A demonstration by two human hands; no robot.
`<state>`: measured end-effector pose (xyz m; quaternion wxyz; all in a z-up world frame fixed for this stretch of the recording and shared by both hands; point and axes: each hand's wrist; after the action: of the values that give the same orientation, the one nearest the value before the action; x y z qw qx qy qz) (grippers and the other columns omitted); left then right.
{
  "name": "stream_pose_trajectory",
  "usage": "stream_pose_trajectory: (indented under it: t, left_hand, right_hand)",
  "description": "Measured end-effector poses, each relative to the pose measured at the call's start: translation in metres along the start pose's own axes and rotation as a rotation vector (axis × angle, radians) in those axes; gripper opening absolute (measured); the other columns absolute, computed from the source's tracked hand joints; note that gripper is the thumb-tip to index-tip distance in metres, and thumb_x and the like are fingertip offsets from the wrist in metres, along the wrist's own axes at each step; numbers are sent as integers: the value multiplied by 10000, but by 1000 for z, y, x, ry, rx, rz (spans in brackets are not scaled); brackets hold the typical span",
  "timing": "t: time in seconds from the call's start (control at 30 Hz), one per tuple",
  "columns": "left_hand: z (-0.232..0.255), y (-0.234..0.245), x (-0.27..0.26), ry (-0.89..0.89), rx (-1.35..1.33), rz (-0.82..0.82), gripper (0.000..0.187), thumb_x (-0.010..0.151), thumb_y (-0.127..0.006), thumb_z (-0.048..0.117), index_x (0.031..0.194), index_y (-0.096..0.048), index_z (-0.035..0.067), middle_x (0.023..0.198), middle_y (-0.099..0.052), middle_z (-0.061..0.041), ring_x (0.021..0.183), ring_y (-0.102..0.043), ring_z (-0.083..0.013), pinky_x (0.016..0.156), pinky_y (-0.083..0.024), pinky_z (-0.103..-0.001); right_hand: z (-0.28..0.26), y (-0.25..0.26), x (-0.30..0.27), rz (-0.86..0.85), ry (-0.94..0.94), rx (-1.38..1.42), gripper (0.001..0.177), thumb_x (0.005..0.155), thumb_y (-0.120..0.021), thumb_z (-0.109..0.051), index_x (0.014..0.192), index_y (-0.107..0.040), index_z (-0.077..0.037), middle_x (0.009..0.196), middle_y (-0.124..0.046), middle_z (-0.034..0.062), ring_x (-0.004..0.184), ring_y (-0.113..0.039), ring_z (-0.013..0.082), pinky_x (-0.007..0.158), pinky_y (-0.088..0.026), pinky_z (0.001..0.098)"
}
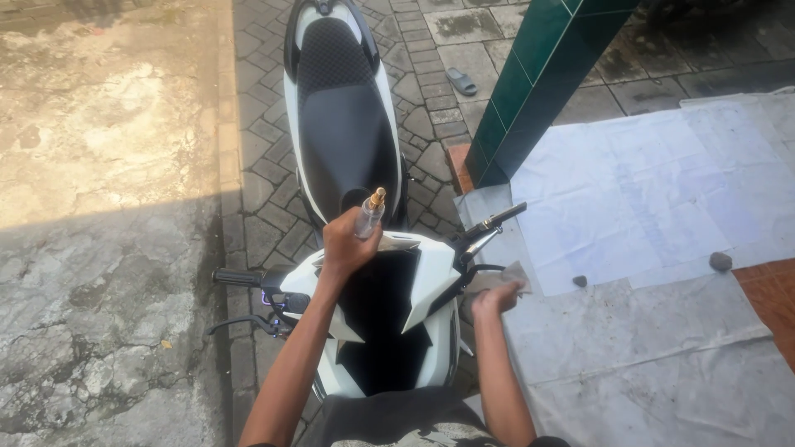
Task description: The person cleans a white motorcycle by spraying a liquid from a bottle onto the body and wiping it with a cloth. They clean the side panels, front fairing, and handlebar area, repeatedly spraying and wiping different sections of the motorcycle.
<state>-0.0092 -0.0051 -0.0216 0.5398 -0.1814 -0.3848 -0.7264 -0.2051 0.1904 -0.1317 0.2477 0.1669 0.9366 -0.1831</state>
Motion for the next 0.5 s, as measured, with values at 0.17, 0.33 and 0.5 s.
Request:
stream_pose_trajectory:
  t: [0.17,0.33,0.5]
  left_hand:
    - [2,1,4,3,-3,-4,186,749,-810,188,752,-643,105,586,-636,-107,546,-651,-319,502,-505,-391]
    - [10,3,7,13,9,-31,186,769,-796,203,770,-635,108,595,-633,-100,552,-645,-316,501,-500,-396]
    - [20,7,13,4,-4,2,222,765,-801,177,710,-595,115,557,-588,-100,518,-614,-317,490,-479,-374]
  right_hand:
    - [12,-14,21,-18,102,-47,719,1068,-389,-526,1417,-429,101,1385,-476,330,1380,-448,464,1118,-433,552]
    - [25,-26,4,-48,129,-203,699,1051,-487,-517,1361,-472,110,1328,-521,341,1313,-522,464,1049,-489,549]
    - [40,-5,32,-157,49,-234,727,1066,-497,-570,1442,-408,45,1382,-472,306,1346,-471,488,1058,-466,581]
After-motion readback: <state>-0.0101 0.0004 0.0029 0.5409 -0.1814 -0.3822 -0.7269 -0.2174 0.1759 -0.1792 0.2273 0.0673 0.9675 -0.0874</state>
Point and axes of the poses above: each hand's wrist, its own x-axis towards the middle knuckle, its own y-axis out of the back of the hand, z = x × y
